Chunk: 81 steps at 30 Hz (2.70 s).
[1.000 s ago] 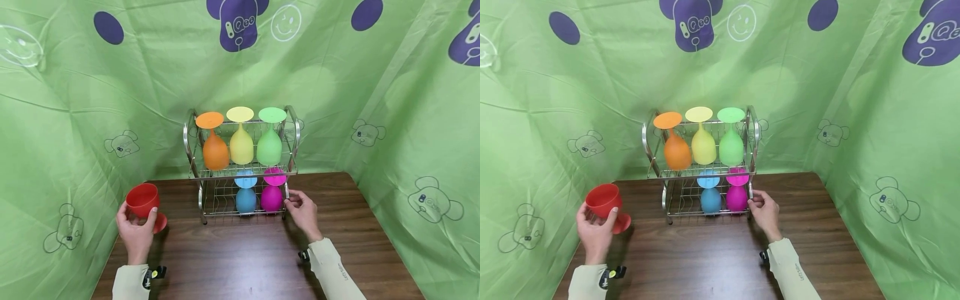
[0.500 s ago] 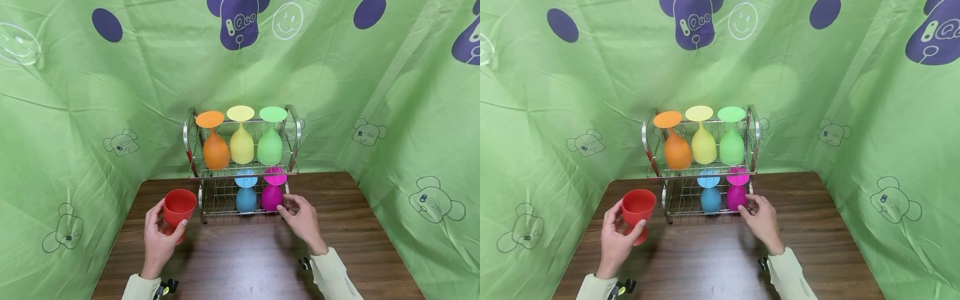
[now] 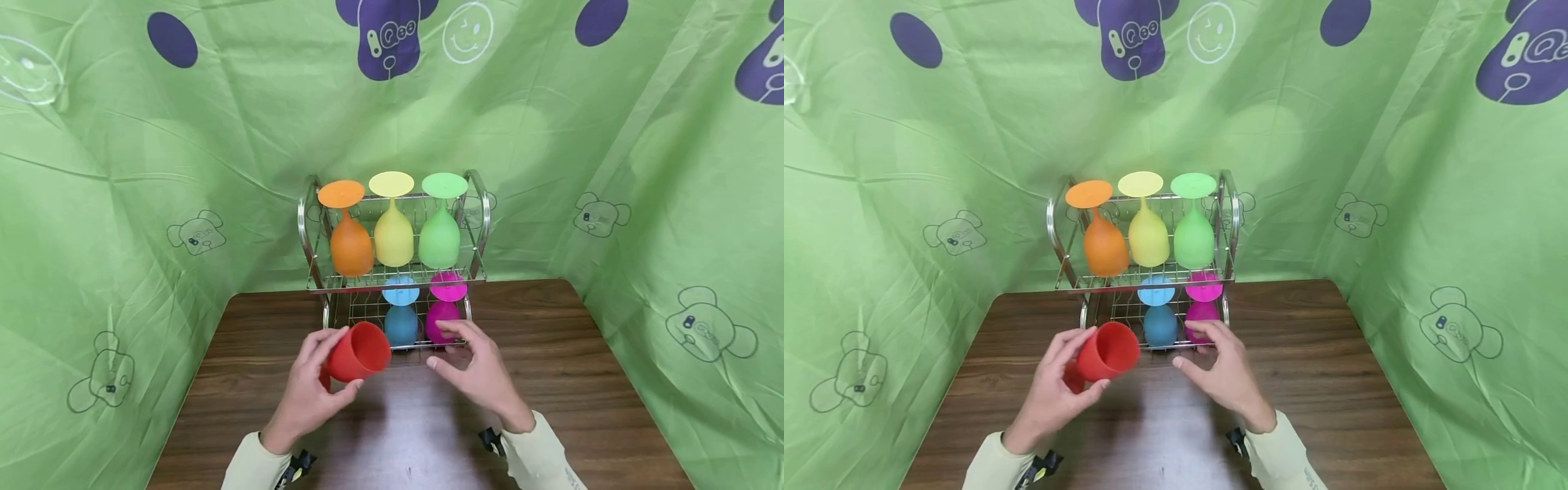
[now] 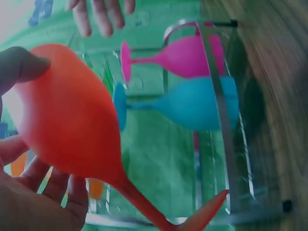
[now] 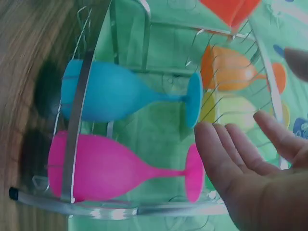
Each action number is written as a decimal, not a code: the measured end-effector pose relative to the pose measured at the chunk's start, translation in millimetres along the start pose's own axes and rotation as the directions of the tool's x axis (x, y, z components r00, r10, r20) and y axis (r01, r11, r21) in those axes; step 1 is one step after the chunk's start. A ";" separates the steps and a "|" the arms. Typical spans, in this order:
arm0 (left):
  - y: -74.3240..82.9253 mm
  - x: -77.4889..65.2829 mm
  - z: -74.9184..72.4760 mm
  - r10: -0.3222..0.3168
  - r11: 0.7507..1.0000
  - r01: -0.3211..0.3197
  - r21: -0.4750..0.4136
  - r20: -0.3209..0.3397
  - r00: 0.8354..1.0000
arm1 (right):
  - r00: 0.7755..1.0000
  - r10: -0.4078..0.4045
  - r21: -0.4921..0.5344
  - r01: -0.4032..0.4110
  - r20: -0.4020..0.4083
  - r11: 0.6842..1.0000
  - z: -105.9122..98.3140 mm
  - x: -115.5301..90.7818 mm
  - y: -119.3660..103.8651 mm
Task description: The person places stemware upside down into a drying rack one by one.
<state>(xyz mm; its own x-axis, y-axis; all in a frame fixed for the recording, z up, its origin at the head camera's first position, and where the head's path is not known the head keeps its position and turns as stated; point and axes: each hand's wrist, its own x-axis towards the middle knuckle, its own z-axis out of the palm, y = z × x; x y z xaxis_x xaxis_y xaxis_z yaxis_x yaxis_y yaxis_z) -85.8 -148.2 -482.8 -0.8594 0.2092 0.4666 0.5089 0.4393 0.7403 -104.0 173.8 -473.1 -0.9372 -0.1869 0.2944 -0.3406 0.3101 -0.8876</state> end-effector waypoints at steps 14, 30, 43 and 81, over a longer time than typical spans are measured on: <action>37.0 15.8 23.5 0.166 0.939 -0.217 0.266 0.202 0.965 | 0.966 -0.153 0.105 0.134 0.207 0.985 16.3 -7.8 -17.1; 46.0 16.7 31.6 0.224 0.878 -0.314 0.362 0.268 0.937 | 0.977 -0.134 0.114 0.116 0.164 0.987 22.4 -10.5 -19.0; 56.4 -4.6 39.8 0.006 0.992 -0.003 0.124 -0.019 1.000 | 0.984 -0.153 0.106 0.144 0.091 0.984 25.0 -13.6 -16.2; 45.4 -14.1 56.3 -0.452 0.224 0.202 -0.953 0.082 0.888 | 0.985 -0.151 0.491 0.171 -0.080 0.854 55.1 -23.7 -24.2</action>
<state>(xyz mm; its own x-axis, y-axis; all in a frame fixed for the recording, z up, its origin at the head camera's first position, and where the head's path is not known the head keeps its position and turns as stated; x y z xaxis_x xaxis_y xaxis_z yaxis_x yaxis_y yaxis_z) -53.4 -82.0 -483.1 -0.9974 0.0590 0.0404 -0.0117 -0.6920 0.7218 -69.5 119.4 -478.0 -0.8780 -0.1565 0.4524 -0.4144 -0.2247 -0.8819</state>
